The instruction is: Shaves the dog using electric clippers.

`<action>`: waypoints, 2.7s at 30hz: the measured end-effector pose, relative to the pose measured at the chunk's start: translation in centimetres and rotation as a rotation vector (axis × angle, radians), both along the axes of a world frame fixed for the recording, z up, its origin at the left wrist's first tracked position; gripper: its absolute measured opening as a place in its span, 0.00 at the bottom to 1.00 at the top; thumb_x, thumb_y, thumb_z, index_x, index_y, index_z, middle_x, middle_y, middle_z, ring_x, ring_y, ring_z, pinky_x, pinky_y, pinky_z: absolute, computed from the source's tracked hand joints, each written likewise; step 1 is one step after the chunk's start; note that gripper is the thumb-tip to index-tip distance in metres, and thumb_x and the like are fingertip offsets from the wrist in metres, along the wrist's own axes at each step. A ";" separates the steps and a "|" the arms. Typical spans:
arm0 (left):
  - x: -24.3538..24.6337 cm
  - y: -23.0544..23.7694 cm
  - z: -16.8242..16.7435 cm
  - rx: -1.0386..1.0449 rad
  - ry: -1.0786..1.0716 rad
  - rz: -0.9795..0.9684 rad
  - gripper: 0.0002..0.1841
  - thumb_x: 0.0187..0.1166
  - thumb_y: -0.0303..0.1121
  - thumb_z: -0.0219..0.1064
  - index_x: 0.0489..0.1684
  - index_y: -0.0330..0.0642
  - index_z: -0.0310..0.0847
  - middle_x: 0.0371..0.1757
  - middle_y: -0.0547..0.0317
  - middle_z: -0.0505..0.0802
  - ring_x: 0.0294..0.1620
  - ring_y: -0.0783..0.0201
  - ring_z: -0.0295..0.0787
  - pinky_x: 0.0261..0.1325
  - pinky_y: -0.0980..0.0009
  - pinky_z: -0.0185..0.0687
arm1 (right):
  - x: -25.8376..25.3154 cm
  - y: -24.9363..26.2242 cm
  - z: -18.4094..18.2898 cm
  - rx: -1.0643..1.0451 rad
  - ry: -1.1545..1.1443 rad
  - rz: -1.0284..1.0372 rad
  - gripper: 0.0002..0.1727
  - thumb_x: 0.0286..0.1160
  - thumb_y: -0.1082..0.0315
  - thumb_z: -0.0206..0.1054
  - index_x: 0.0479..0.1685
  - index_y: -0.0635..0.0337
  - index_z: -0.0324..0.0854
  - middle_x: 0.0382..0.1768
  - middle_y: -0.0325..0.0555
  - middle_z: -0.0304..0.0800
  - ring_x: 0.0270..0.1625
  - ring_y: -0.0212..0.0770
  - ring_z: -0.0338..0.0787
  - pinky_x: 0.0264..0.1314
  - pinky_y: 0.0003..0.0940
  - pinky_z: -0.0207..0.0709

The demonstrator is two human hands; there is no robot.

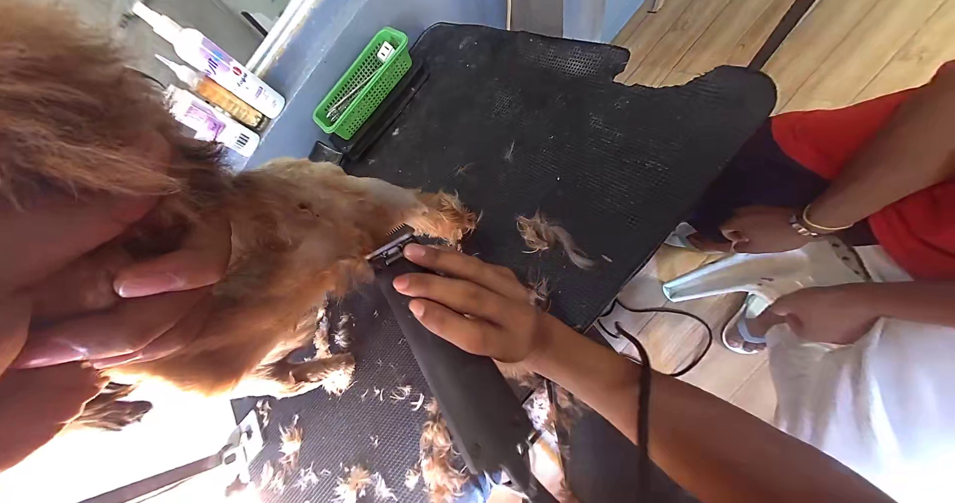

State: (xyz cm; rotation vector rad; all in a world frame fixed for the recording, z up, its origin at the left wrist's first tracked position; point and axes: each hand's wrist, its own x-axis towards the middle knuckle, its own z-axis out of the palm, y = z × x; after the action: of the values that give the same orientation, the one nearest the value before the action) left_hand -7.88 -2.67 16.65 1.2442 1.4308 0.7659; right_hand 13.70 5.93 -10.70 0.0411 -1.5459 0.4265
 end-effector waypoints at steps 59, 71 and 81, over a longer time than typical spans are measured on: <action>23.0 7.4 -31.2 0.421 0.467 0.423 0.26 0.89 0.41 0.54 0.84 0.45 0.71 0.90 0.53 0.70 0.94 0.52 0.54 0.94 0.49 0.47 | 11.0 5.0 7.1 -1.312 -0.256 0.886 0.19 0.80 0.48 0.55 0.40 0.51 0.83 0.40 0.44 0.88 0.20 0.35 0.85 0.16 0.31 0.83; 5.4 -31.5 -33.0 -0.158 1.177 0.876 0.38 0.87 0.61 0.46 0.93 0.50 0.59 0.93 0.49 0.64 0.95 0.43 0.50 0.92 0.36 0.45 | 10.7 1.5 5.0 -1.505 -0.273 1.179 0.20 0.71 0.49 0.70 0.46 0.57 0.86 0.48 0.53 0.89 0.25 0.44 0.91 0.22 0.41 0.90; 10.0 -29.9 -28.1 0.289 0.428 1.083 0.13 0.83 0.29 0.64 0.59 0.31 0.83 0.50 0.48 0.94 0.48 0.60 0.94 0.53 0.60 0.93 | -2.8 8.6 1.9 -1.383 -0.780 1.282 0.20 0.76 0.46 0.52 0.43 0.49 0.82 0.76 0.49 0.82 0.22 0.34 0.87 0.17 0.29 0.80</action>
State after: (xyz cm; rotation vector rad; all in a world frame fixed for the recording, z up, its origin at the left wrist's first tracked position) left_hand 2.08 -32.55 -11.42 0.7788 2.4546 1.5167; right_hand 10.94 14.53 -8.81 -0.2546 -1.4297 2.6806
